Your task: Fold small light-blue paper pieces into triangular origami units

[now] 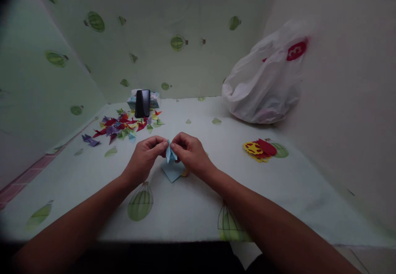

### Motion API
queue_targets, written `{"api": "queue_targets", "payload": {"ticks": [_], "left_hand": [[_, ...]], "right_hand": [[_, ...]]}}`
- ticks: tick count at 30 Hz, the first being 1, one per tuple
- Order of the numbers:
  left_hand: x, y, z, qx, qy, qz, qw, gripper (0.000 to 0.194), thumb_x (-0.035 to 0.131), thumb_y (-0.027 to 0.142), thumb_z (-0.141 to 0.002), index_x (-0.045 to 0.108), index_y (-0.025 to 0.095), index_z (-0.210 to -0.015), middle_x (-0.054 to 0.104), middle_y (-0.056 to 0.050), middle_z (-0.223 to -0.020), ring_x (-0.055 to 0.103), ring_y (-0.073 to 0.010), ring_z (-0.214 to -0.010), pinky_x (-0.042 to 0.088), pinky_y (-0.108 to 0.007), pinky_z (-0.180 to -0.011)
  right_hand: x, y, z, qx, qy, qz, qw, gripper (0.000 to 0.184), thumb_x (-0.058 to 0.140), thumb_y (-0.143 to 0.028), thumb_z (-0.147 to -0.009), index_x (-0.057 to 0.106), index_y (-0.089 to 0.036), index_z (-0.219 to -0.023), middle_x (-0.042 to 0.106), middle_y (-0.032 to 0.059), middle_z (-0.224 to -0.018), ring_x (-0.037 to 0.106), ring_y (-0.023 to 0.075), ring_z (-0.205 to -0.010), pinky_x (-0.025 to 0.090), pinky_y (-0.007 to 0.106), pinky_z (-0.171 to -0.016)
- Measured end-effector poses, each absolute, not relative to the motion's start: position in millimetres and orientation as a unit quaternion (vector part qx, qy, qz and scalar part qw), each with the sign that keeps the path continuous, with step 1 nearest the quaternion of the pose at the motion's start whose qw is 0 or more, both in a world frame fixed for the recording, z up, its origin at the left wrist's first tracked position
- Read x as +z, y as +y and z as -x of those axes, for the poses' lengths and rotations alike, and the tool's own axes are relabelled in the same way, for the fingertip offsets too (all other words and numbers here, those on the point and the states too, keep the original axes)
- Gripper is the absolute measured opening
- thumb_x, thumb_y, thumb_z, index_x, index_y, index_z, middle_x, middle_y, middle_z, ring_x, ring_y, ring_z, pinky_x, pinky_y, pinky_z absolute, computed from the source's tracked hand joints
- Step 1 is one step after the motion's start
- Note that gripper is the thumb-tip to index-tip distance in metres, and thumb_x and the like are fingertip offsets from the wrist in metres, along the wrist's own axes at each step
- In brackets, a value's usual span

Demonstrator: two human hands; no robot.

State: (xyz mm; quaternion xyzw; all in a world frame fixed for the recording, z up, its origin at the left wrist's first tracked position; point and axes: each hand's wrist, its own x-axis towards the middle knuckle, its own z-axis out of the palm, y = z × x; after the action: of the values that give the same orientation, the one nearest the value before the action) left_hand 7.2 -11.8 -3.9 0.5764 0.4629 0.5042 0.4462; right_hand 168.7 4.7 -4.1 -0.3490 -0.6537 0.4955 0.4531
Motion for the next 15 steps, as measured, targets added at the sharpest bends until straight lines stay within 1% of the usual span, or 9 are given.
{"api": "queue_targets", "payload": {"ticks": [4,10,15], "left_hand": [[-5.0,-11.6,-8.0,0.500,0.458,-0.570,0.464,0.020,0.065,0.034,-0.085,0.067,0.015,-0.078,0.060,0.000,-0.069,0.052,-0.0121,-0.065,0.043,-0.026,-0.065],[-5.7,-11.0,-7.8,0.505,0.463,-0.571,0.453,0.019,0.067,0.033,-0.084,0.066,0.015,-0.078,0.060,0.001,-0.071,0.051,-0.0107,-0.065,0.042,-0.025,-0.063],[-5.1,-13.6,-11.3,0.521,0.444,-0.525,0.506,0.019,0.067,0.032,-0.083,0.064,0.015,-0.077,0.058,0.002,-0.068,0.052,-0.0101,-0.062,0.043,-0.024,-0.061]], "right_hand": [[-4.5,5.1,-169.0,0.467,-0.667,0.365,0.451,0.017,0.061,-0.030,-0.084,0.056,-0.018,-0.074,0.057,-0.0021,-0.064,0.053,0.0108,-0.056,0.043,0.025,-0.054],[-3.4,4.5,-168.7,0.435,-0.690,0.370,0.445,0.016,0.060,-0.027,-0.084,0.055,-0.018,-0.072,0.055,-0.0021,-0.063,0.052,0.0109,-0.056,0.042,0.025,-0.054],[-2.9,3.9,-168.2,0.434,-0.695,0.359,0.446,0.015,0.059,-0.027,-0.084,0.054,-0.019,-0.072,0.055,-0.0028,-0.063,0.051,0.0108,-0.056,0.040,0.025,-0.055]]}}
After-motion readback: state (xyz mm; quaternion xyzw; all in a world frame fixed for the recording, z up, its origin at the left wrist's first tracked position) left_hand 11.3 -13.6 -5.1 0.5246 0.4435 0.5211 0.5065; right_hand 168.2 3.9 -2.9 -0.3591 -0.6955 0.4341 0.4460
